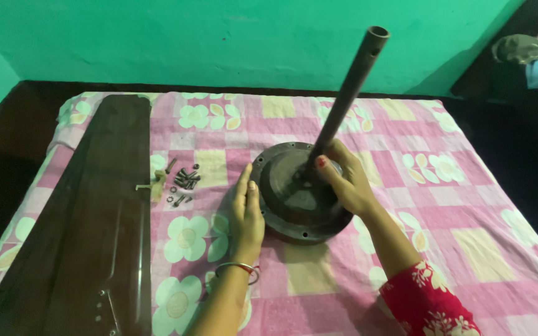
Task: The person assembles a ceiling fan motor by joining the stator and rotor halves, inserting the central shaft, and securing the assembly with screws and washers using a screwdriver. The person works on a bed with a floral-patterned sheet, handling small hardware pieces and aligning the motor components.
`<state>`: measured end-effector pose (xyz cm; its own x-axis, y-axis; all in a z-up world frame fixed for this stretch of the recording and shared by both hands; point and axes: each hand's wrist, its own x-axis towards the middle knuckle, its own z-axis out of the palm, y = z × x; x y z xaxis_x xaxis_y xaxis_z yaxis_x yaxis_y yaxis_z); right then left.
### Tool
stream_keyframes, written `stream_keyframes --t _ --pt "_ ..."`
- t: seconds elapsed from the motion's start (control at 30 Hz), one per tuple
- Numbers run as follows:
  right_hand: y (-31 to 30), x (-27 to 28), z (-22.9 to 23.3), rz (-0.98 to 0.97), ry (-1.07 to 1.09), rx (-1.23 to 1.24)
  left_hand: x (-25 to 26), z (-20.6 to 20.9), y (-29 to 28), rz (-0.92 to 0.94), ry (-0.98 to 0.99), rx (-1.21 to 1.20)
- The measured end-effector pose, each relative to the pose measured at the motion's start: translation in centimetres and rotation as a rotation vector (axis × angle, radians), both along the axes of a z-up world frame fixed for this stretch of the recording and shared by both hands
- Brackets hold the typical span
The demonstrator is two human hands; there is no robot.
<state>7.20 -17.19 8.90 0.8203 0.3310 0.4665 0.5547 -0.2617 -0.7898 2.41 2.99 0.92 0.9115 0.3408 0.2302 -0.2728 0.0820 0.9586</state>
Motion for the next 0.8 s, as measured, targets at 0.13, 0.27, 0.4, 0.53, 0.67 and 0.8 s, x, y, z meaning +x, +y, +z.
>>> stream_keyframes --t 0.13,0.27,0.4,0.53,0.67,0.8 --pt "-2.1 -1.7 -2.6 -0.256 -0.017 0.003 0.3 -0.7 0.2 -0.019 -0.015 -0.03" --pt "-3.4 -2.0 -5.8 -0.45 0.047 0.064 0.8 -1.7 0.2 -0.081 -0.046 -0.139" --pt "-4.5 -1.7 -7.8 -0.587 0.209 -0.03 0.9 -2.1 0.4 0.021 0.006 -0.002" --pt "-5.3 -1.3 -8.0 -0.56 0.476 -0.158 0.5 -1.3 0.9 0.115 0.163 0.209" --pt "-5.3 -2.3 -8.1 -0.505 0.549 0.029 0.1 0.0 1.4 0.21 0.208 0.452" --pt "-5.0 -2.5 -7.5 -0.451 0.649 0.219 0.1 0.8 2.1 0.041 0.375 0.141"
